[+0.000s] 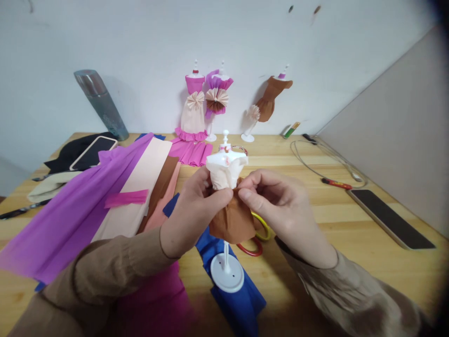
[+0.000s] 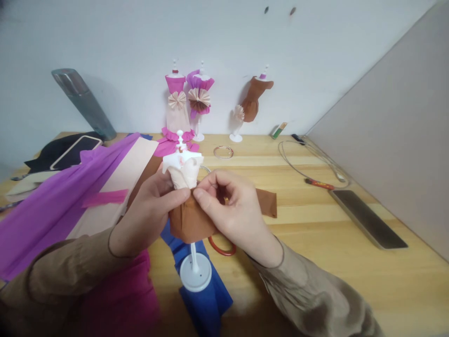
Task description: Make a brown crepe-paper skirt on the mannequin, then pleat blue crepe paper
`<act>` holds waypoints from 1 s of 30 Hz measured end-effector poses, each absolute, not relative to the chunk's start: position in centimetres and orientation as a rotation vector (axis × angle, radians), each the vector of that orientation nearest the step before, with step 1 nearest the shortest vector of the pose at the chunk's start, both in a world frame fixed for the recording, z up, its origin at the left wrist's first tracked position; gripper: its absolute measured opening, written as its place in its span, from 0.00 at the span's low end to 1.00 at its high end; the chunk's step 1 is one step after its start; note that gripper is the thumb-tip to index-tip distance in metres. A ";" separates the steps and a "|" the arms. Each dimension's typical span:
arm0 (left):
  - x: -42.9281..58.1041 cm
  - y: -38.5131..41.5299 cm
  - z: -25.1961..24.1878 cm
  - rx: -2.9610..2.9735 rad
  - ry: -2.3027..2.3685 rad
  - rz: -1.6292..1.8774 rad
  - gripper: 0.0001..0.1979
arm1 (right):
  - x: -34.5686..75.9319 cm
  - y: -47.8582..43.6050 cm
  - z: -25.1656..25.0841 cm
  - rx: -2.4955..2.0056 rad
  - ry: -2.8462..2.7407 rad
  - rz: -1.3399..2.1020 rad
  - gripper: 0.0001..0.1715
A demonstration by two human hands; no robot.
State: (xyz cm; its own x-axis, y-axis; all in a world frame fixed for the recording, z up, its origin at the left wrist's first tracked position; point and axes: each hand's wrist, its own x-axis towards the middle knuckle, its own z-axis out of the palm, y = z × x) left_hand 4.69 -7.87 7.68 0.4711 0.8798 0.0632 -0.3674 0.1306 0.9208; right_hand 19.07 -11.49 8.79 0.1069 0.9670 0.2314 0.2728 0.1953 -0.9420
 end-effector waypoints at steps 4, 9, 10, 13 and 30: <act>4.6 -7.9 7.7 1.089 0.609 0.973 0.15 | 18.8 -11.3 8.8 -1.308 -1.376 0.809 0.08; 4.6 -7.8 7.6 1.093 0.634 0.978 0.15 | 19.0 -11.2 8.6 -1.252 -1.316 0.952 0.08; 4.6 -7.7 7.6 1.093 0.641 0.980 0.14 | 19.0 -11.2 8.6 -1.238 -1.298 0.995 0.08; 4.7 -7.7 7.7 1.106 0.653 0.985 0.11 | 19.3 -11.1 8.5 -1.208 -1.227 1.120 0.10; 4.7 -7.7 7.3 1.139 0.728 0.975 0.10 | 19.3 -10.3 7.7 -1.132 -1.051 1.346 0.16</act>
